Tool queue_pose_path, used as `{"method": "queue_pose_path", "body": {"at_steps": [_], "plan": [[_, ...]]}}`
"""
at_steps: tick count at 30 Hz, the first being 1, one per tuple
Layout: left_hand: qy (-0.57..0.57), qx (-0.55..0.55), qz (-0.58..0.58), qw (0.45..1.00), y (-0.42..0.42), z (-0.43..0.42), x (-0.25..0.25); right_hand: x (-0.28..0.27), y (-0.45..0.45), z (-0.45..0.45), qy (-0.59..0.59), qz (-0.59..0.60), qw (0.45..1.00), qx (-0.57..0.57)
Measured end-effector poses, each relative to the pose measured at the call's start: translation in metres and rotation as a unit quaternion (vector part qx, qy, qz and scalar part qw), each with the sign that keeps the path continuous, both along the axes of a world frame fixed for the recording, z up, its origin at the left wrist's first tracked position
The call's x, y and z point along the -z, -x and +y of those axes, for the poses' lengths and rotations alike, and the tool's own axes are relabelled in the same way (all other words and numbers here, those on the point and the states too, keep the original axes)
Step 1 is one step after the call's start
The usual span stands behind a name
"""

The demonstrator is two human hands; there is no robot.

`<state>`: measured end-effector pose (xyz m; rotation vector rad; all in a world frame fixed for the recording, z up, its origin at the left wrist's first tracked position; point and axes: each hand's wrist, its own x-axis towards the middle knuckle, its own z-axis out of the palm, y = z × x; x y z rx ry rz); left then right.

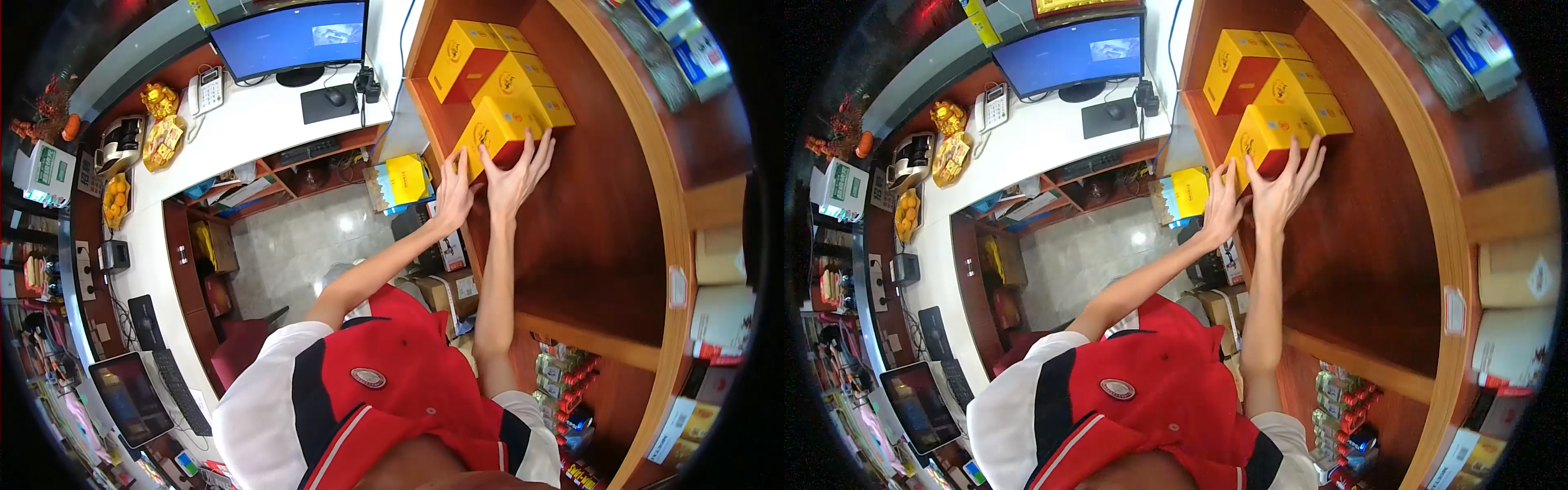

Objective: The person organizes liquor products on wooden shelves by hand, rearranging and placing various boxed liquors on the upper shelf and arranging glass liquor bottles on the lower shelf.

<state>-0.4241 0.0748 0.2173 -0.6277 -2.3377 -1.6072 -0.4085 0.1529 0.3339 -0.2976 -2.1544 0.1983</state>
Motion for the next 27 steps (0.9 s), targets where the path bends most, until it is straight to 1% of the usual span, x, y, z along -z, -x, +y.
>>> {"method": "queue_pose_path", "body": {"at_steps": [3,4,5,7,8,12,13,16,18,21,23,26,27], "plan": [[0.016,0.000,-0.015,1.000,0.039,0.011,-0.007,-0.002,0.053,0.021,-0.034,-0.015,0.999,-0.017],[0.016,-0.004,-0.014,1.000,0.049,0.014,-0.011,-0.003,0.068,0.028,-0.069,-0.010,0.997,-0.017],[0.014,0.004,-0.016,1.000,0.058,0.018,-0.010,-0.003,0.082,0.034,-0.074,0.006,0.997,-0.037],[0.034,-0.007,-0.001,0.999,0.076,0.024,-0.011,-0.003,0.099,0.041,-0.037,-0.003,0.997,-0.060],[0.020,-0.006,0.006,1.000,0.081,0.027,-0.011,-0.002,0.101,0.042,-0.040,0.002,0.998,-0.057],[0.052,-0.003,-0.022,0.998,0.107,0.037,-0.006,0.015,0.098,0.047,-0.040,0.017,0.998,-0.037],[0.040,-0.007,-0.003,0.999,0.115,0.041,-0.005,0.018,0.101,0.051,-0.043,0.012,0.998,-0.034],[0.046,-0.002,-0.003,0.999,0.131,0.044,-0.007,0.017,0.121,0.055,-0.053,0.011,0.998,-0.034],[0.057,-0.010,0.016,0.998,0.146,0.044,-0.005,0.024,0.138,0.058,-0.054,0.037,0.996,-0.052],[0.088,-0.012,0.011,0.996,0.150,0.044,-0.004,0.030,0.143,0.056,-0.054,0.052,0.996,-0.048],[0.108,-0.025,0.004,0.994,0.146,0.045,-0.008,0.029,0.142,0.054,-0.047,0.039,0.997,-0.044],[0.108,-0.025,0.003,0.994,0.145,0.044,-0.010,0.027,0.142,0.051,-0.049,0.024,0.998,-0.036],[0.086,-0.027,0.004,0.996,0.146,0.044,-0.010,0.027,0.142,0.051,-0.051,0.015,0.998,-0.033]]}}
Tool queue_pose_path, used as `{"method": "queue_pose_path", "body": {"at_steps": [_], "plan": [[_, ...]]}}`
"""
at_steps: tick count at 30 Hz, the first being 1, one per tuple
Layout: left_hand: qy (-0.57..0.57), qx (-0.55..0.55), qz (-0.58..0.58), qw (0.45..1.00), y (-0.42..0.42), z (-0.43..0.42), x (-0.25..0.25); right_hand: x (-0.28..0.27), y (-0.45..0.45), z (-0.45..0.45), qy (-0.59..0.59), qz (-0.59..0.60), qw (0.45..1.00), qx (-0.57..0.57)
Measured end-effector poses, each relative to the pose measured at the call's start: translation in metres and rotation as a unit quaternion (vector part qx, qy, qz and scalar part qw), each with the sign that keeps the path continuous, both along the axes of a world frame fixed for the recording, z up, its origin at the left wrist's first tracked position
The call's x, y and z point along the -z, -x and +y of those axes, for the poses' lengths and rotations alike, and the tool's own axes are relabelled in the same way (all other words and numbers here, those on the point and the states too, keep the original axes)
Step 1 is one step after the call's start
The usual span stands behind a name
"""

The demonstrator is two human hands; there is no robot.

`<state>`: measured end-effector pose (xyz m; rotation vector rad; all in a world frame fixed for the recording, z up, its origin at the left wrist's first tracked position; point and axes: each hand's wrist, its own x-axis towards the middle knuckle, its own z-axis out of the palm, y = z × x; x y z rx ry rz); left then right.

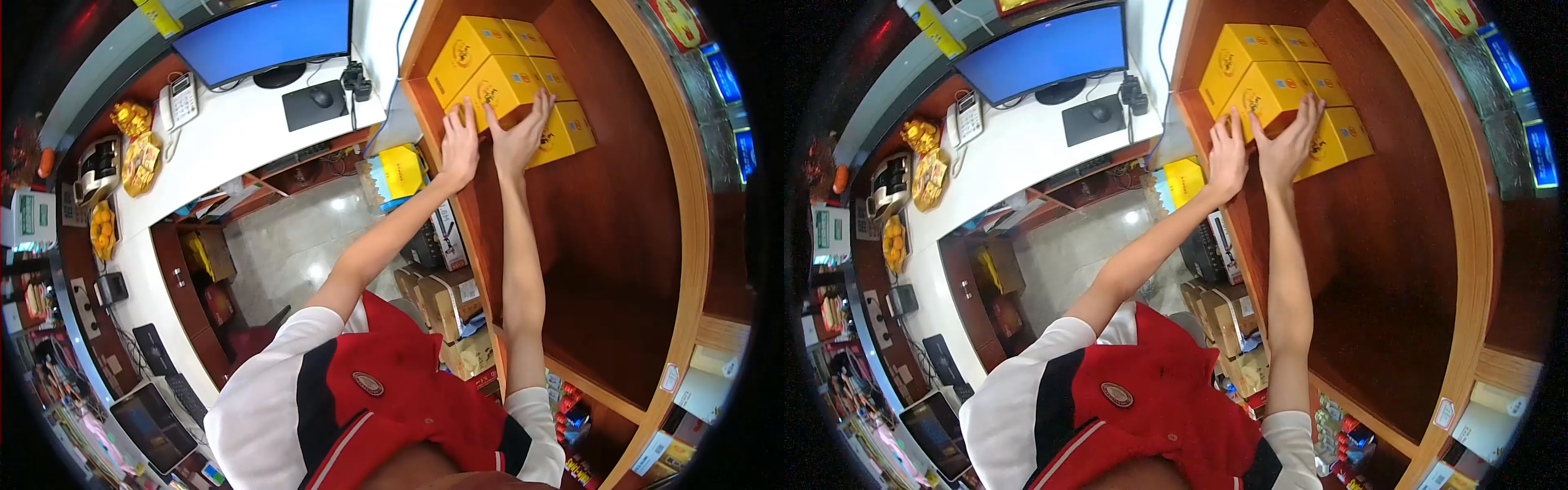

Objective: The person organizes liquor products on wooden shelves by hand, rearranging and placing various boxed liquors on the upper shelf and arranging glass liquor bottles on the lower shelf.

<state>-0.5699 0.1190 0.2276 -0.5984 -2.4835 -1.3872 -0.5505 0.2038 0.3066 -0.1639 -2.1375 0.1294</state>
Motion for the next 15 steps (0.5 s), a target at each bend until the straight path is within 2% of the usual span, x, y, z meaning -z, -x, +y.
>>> {"method": "queue_pose_path", "body": {"at_steps": [3,5,7,8,10,11,12,13,15], "plan": [[-0.019,0.040,-0.048,0.998,0.000,-0.007,-0.005,-0.008,-0.008,-0.010,0.004,-0.020,1.000,0.007],[-0.041,0.041,-0.038,0.998,-0.008,-0.018,-0.006,-0.011,-0.024,-0.021,0.079,-0.038,0.996,0.009],[-0.085,0.043,-0.025,0.995,-0.024,-0.030,0.000,-0.002,-0.061,-0.045,0.087,-0.021,0.996,-0.007],[-0.122,0.052,-0.020,0.991,-0.036,-0.040,0.009,0.004,-0.087,-0.059,0.091,-0.003,0.996,-0.021],[-0.120,0.052,-0.021,0.991,-0.080,-0.080,0.008,0.027,-0.155,-0.091,0.249,-0.037,0.962,-0.102],[-0.106,0.042,-0.010,0.994,-0.104,-0.098,0.020,0.041,-0.196,-0.102,0.182,-0.080,0.977,-0.075],[-0.090,0.032,0.002,0.995,-0.130,-0.116,0.040,0.061,-0.239,-0.115,0.207,-0.118,0.969,-0.064],[-0.083,0.042,-0.030,0.995,-0.157,-0.135,0.052,0.080,-0.284,-0.132,0.323,-0.170,0.930,-0.035],[-0.067,0.079,-0.107,0.989,-0.212,-0.169,0.085,0.125,-0.376,-0.156,0.312,-0.214,0.926,0.007]]}}
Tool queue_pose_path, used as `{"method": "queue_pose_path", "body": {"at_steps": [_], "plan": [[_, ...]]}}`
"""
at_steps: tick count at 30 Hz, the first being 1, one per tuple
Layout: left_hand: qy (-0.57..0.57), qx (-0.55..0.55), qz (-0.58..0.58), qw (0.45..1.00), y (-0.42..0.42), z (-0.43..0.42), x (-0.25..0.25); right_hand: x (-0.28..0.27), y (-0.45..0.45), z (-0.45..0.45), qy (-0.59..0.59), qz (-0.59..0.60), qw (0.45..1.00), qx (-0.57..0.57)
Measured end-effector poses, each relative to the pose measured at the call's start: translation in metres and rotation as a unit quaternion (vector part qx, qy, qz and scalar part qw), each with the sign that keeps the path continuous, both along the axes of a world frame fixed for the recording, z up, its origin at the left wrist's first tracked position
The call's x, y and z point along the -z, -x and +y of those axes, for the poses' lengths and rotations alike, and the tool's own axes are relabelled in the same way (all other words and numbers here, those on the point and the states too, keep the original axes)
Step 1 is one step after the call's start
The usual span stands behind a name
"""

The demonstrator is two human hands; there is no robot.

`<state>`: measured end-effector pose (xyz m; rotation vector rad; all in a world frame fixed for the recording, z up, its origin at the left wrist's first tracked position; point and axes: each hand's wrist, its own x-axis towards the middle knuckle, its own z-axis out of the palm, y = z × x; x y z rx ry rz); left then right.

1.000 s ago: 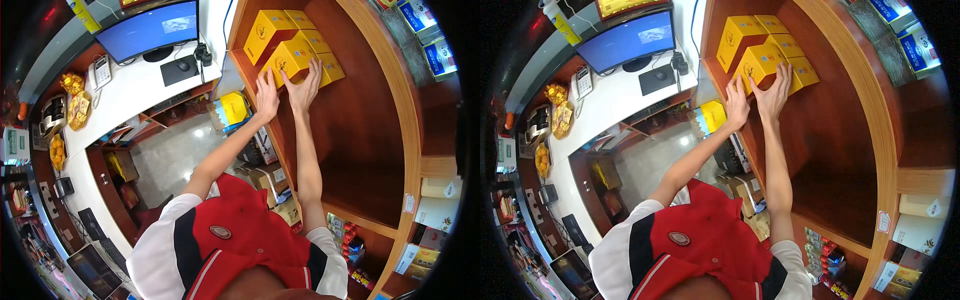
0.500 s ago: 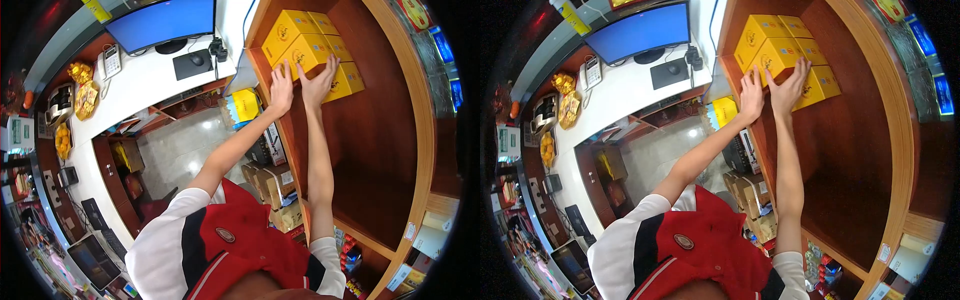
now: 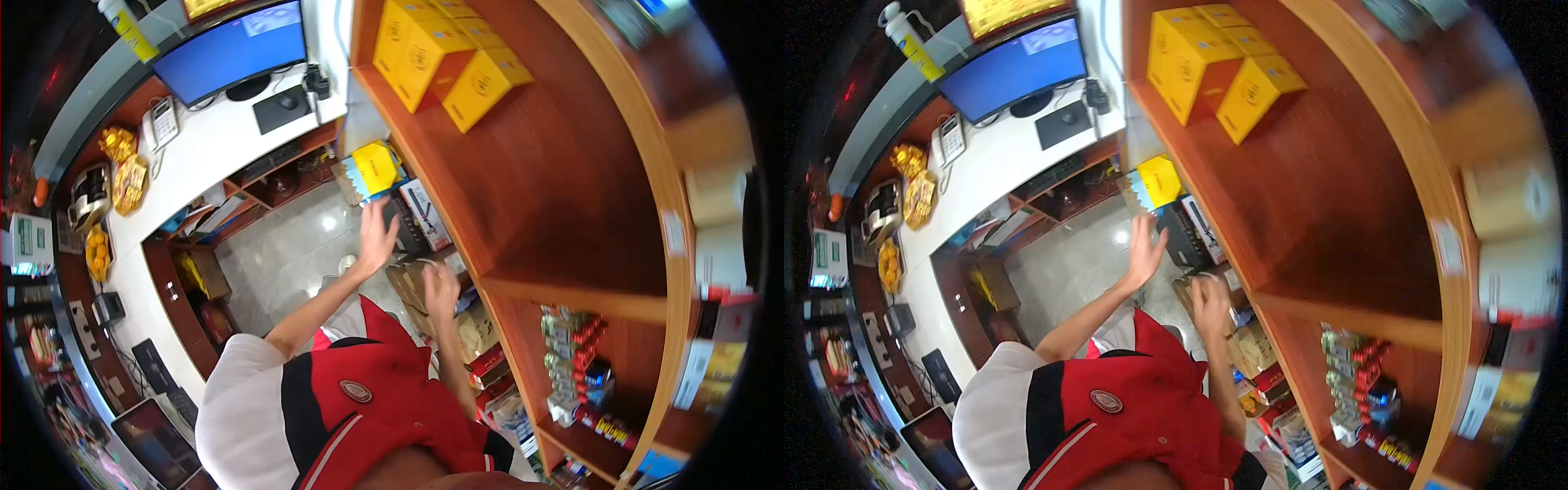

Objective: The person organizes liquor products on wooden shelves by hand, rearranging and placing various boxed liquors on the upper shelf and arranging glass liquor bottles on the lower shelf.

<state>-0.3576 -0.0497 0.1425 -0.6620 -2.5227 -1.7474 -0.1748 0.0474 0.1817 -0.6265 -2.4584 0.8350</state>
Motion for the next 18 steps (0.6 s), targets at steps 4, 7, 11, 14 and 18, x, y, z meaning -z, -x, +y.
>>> {"method": "queue_pose_path", "body": {"at_steps": [4,7,11,14,18], "plan": [[0.076,0.163,-0.136,0.974,-0.120,-0.027,0.052,0.065,-0.188,-0.056,0.075,-0.078,0.983,0.145],[0.069,0.314,-0.093,0.942,-0.218,-0.024,0.077,0.074,-0.301,-0.093,0.241,-0.045,0.918,0.311],[0.083,0.504,-0.123,0.851,-0.355,-0.010,0.067,0.080,-0.430,-0.121,0.192,0.025,0.848,0.494],[0.098,0.640,-0.129,0.751,-0.453,0.001,0.078,0.066,-0.506,-0.145,0.213,0.069,0.794,0.565],[0.114,0.766,-0.137,0.618,-0.573,0.006,0.055,0.064,-0.584,-0.176,0.224,0.155,0.706,0.653]]}}
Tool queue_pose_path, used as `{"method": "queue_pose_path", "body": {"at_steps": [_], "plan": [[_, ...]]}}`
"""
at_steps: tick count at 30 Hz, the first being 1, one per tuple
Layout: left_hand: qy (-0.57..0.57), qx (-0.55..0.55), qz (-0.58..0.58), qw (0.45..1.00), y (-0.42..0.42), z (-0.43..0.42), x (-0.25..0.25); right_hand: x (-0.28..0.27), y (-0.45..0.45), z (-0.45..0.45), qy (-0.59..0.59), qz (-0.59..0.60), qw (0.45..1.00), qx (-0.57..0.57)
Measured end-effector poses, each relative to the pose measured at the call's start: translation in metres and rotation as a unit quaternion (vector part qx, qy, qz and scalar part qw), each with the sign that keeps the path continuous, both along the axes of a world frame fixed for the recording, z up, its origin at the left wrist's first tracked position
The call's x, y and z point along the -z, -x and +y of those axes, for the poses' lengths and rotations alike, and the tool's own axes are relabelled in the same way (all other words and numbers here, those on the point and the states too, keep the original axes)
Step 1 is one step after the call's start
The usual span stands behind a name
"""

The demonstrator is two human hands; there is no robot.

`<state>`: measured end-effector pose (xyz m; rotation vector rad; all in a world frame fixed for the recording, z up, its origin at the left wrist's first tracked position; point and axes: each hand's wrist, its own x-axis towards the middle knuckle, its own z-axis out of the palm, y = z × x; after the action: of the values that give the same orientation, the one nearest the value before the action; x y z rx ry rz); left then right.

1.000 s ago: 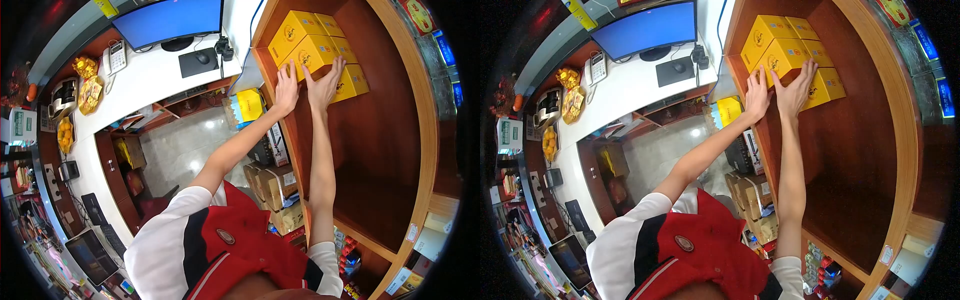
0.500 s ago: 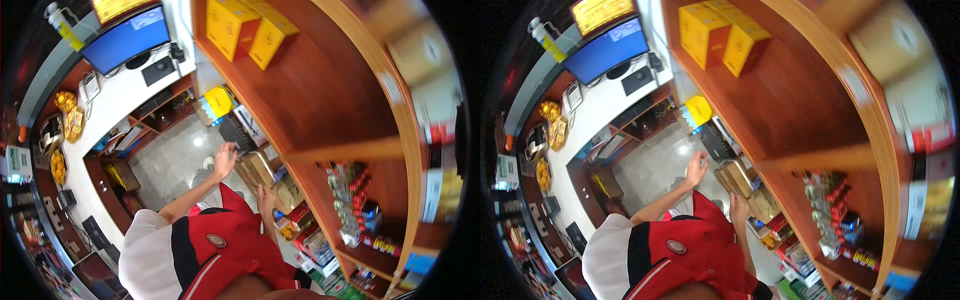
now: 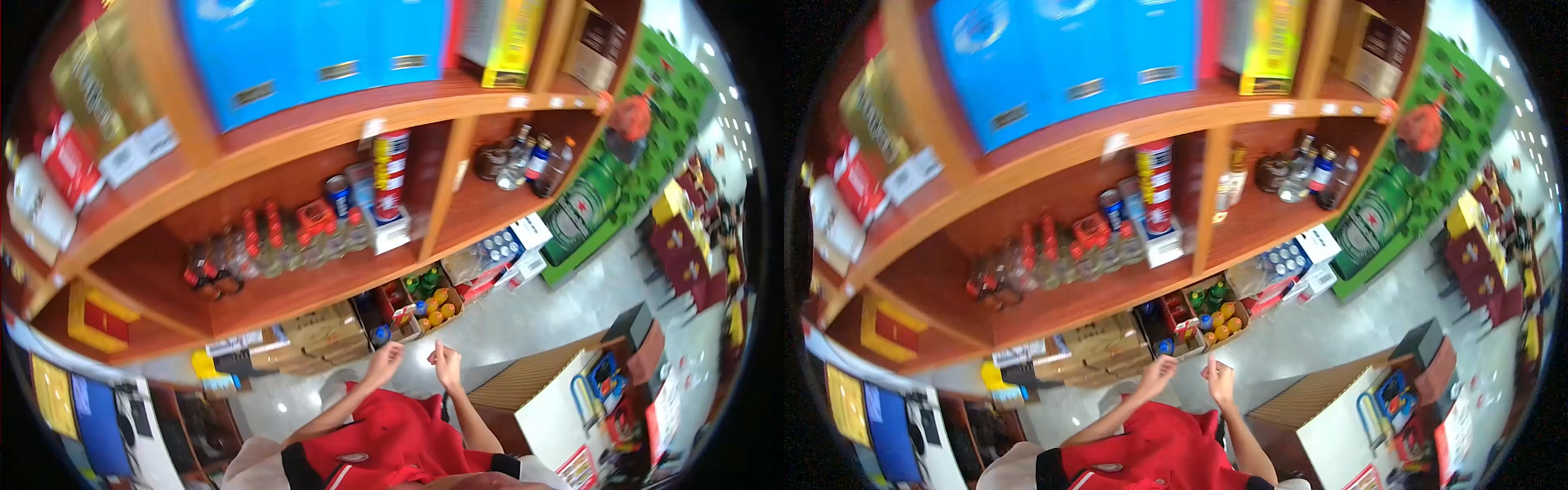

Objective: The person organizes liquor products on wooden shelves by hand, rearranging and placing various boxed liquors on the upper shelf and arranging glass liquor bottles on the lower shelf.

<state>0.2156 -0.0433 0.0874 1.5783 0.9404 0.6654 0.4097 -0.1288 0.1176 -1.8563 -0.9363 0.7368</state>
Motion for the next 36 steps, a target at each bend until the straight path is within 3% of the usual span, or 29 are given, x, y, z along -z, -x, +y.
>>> {"method": "queue_pose_path", "body": {"at_steps": [3,8,12,16,18,20,23,27,29,31,33,35,36], "plan": [[0.004,0.118,-0.024,0.993,-0.067,0.004,-0.015,-0.005,-0.042,-0.013,-0.026,0.073,0.990,0.115],[0.020,0.217,0.009,0.976,-0.158,0.024,-0.034,-0.027,-0.114,-0.016,-0.075,0.080,0.970,0.215],[0.046,0.252,-0.035,0.966,-0.227,0.041,-0.019,-0.056,-0.186,0.001,-0.113,0.091,0.954,0.264],[0.099,0.240,-0.090,0.961,-0.301,0.060,-0.007,-0.122,-0.280,0.043,-0.149,0.032,0.956,0.252],[0.091,0.233,-0.131,0.959,-0.342,0.074,-0.005,-0.156,-0.345,0.071,-0.184,-0.100,0.953,0.219],[0.093,0.230,-0.146,0.958,-0.381,0.086,-0.025,-0.225,-0.408,0.102,-0.208,-0.219,0.929,0.214],[0.083,0.232,-0.156,0.957,-0.424,0.100,-0.053,-0.365,-0.465,0.146,-0.362,-0.376,0.829,0.200],[0.043,0.200,-0.146,0.968,-0.467,0.120,-0.078,-0.512,-0.487,0.221,-0.460,-0.448,0.763,0.082],[0.023,0.164,-0.151,0.975,-0.489,0.129,-0.070,-0.573,-0.463,0.273,-0.526,-0.400,0.748,-0.063],[-0.012,0.135,-0.153,0.979,-0.506,0.132,-0.070,-0.619,-0.444,0.331,-0.533,-0.404,0.731,-0.135],[-0.010,0.090,-0.126,0.988,-0.516,0.132,-0.079,-0.656,-0.416,0.386,-0.499,-0.279,0.792,-0.215],[0.015,0.055,-0.177,0.983,-0.523,0.129,-0.079,-0.677,-0.405,0.441,-0.489,-0.248,0.791,-0.271],[0.070,0.079,-0.152,0.983,-0.519,0.131,-0.081,-0.688,-0.408,0.480,-0.543,-0.224,0.668,-0.457]]}}
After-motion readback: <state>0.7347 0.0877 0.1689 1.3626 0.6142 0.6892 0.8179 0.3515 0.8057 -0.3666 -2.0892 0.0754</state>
